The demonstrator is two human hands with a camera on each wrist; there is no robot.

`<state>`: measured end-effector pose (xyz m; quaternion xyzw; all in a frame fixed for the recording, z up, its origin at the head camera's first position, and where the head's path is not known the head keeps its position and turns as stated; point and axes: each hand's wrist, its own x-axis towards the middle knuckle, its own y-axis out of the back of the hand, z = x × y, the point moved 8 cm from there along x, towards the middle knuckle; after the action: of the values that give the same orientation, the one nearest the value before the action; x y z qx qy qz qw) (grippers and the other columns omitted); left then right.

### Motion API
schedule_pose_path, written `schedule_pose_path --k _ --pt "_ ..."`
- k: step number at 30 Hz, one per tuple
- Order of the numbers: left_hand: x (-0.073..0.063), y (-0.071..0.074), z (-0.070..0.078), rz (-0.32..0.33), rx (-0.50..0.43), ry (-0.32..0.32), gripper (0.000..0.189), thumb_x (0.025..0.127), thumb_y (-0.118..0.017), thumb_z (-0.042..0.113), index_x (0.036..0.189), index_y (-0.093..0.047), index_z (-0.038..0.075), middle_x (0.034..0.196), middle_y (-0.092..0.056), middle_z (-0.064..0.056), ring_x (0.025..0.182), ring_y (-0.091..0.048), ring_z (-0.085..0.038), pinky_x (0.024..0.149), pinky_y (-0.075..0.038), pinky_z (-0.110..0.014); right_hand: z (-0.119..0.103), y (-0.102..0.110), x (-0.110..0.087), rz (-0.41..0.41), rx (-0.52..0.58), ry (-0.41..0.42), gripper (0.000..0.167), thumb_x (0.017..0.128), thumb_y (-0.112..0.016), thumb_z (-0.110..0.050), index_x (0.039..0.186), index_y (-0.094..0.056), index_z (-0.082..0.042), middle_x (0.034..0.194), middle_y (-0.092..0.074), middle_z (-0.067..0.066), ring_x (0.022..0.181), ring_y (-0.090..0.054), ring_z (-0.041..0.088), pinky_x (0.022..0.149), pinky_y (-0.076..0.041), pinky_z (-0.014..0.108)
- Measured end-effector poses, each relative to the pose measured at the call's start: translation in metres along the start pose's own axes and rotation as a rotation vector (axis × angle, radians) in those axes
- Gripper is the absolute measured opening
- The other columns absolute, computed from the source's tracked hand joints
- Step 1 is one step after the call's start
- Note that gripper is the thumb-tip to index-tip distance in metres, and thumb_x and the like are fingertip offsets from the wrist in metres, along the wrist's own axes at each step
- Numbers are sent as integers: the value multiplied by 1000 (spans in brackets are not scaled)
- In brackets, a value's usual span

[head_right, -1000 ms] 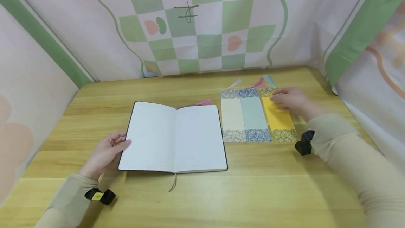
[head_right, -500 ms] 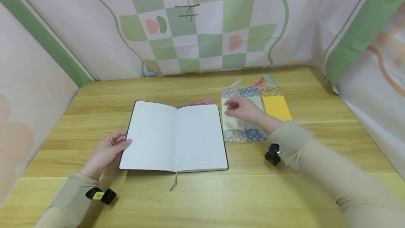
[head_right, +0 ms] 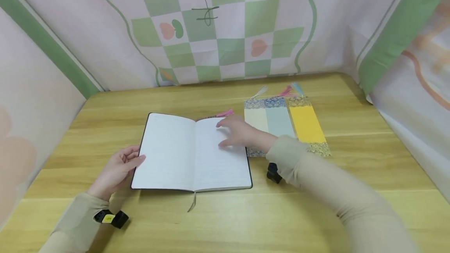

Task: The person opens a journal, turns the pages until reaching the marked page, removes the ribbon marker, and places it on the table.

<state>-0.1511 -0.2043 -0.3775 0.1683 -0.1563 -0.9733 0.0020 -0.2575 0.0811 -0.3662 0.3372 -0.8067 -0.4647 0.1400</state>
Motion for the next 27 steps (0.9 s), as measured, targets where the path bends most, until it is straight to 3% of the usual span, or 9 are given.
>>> schedule_pose_path --k 4,10,16,21,27 --pt "-1 0 -4 1 19 15 43 94 -58 16 131 -46 -4 101 -61 1 90 -53 -6 78 -46 -15 -9 -15 5 -126 -92 -16 77 77 -76 -40 138 -45 -3 147 -35 21 138 -23 44 110 -15 62" --pt "1 1 -5 15 25 24 46 94 -59 19 132 -45 -2 103 -58 0 93 -51 -9 80 -46 -14 -9 -21 12 -205 -229 -62 92 79 -70 -51 148 -29 -5 155 -18 20 141 -12 45 107 -14 68" --pt "2 0 -5 6 20 17 42 95 -58 18 130 -47 -2 98 -58 2 89 -52 -8 78 -46 -16 9 -16 23 -204 -277 -140 103 75 -70 -58 151 -20 -10 157 -16 16 140 -11 46 107 -13 68" --pt "2 0 -5 4 15 15 42 95 -58 17 130 -47 -3 96 -58 3 87 -52 -8 77 -47 -17 21 -9 26 -182 -270 -214 106 71 -72 -62 151 -22 -14 156 -17 16 139 -14 47 106 -14 67" --pt "4 1 -5 8 9 16 43 95 -58 16 131 -46 -4 98 -58 2 88 -52 -6 78 -47 -15 20 -5 24 -137 -295 -218 105 69 -73 -63 149 -28 -12 154 -22 18 138 -16 45 107 -12 63"
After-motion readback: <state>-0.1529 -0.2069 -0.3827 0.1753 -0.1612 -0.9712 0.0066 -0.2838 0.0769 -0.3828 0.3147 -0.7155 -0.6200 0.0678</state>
